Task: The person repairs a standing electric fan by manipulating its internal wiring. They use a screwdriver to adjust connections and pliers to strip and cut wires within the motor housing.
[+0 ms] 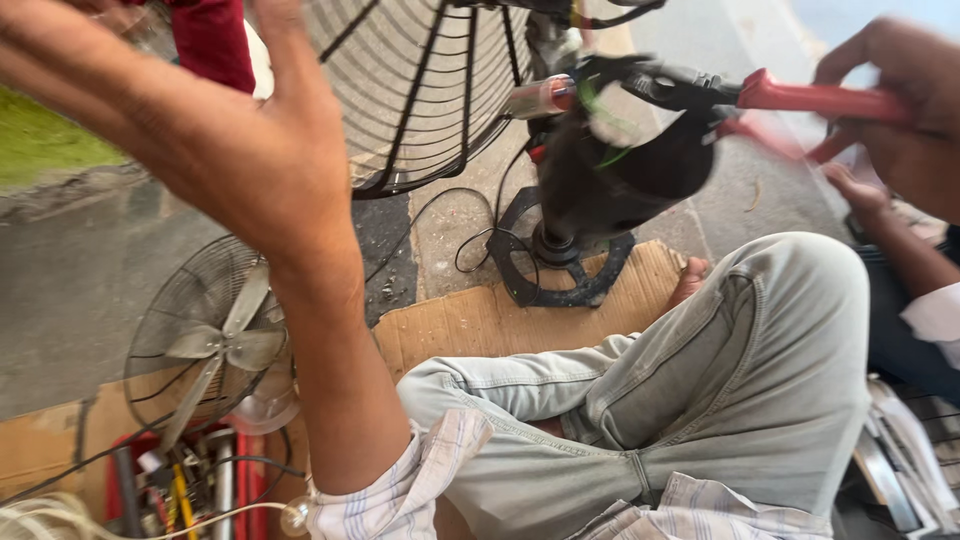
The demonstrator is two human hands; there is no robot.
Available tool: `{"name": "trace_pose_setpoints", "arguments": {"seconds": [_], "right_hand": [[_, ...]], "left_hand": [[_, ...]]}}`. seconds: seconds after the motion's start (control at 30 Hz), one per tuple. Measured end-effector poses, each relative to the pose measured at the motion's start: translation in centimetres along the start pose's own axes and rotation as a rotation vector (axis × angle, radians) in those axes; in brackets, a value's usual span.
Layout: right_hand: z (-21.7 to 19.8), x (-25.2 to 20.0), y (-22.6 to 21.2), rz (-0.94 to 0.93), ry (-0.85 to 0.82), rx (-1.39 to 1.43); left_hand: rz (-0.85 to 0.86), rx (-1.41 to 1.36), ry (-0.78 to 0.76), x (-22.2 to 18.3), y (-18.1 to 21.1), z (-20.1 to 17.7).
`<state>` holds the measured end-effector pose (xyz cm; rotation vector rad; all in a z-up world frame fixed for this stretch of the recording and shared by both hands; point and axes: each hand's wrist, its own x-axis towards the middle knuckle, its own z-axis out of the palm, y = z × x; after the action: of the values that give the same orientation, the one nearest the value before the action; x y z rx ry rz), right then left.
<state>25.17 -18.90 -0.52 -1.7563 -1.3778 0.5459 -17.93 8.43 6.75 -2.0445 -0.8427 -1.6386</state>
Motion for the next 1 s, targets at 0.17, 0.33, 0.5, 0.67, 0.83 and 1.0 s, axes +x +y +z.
{"name": "trace_pose_setpoints", "arguments": {"seconds": [0.17, 0.33, 0.5, 0.67, 0.83, 1.0], "right_hand": [[3.0, -1.8, 1.0, 0.122, -0.134, 0.532], [6.8, 1.5, 4.5, -0.308, -0.474, 1.024], [11.3, 3.7, 4.1, -0.128, -0.658, 1.311], [12.7, 4.8, 2.1, -0.008, -0.655, 1.536], [13.0, 5.4, 1.9, -0.035, -0.342, 0.985], [15.3, 5.0, 1.2, -0.335, -0.167, 0.619]], "left_hand": [[0.276, -0.02, -0.132, 1.5, 3.3, -0.6], [0.691, 0.084, -0.407, 7.6, 8.5, 0.0], [0.928, 0.143, -0.685, 12.0, 13.1, 1.0], [0.931, 0.177, -0.78, 13.5, 15.0, 2.4], [0.936, 0.183, -0.824, 13.0, 14.3, 2.5], [0.968, 0.142, -0.796, 12.2, 12.9, 2.7]]}}
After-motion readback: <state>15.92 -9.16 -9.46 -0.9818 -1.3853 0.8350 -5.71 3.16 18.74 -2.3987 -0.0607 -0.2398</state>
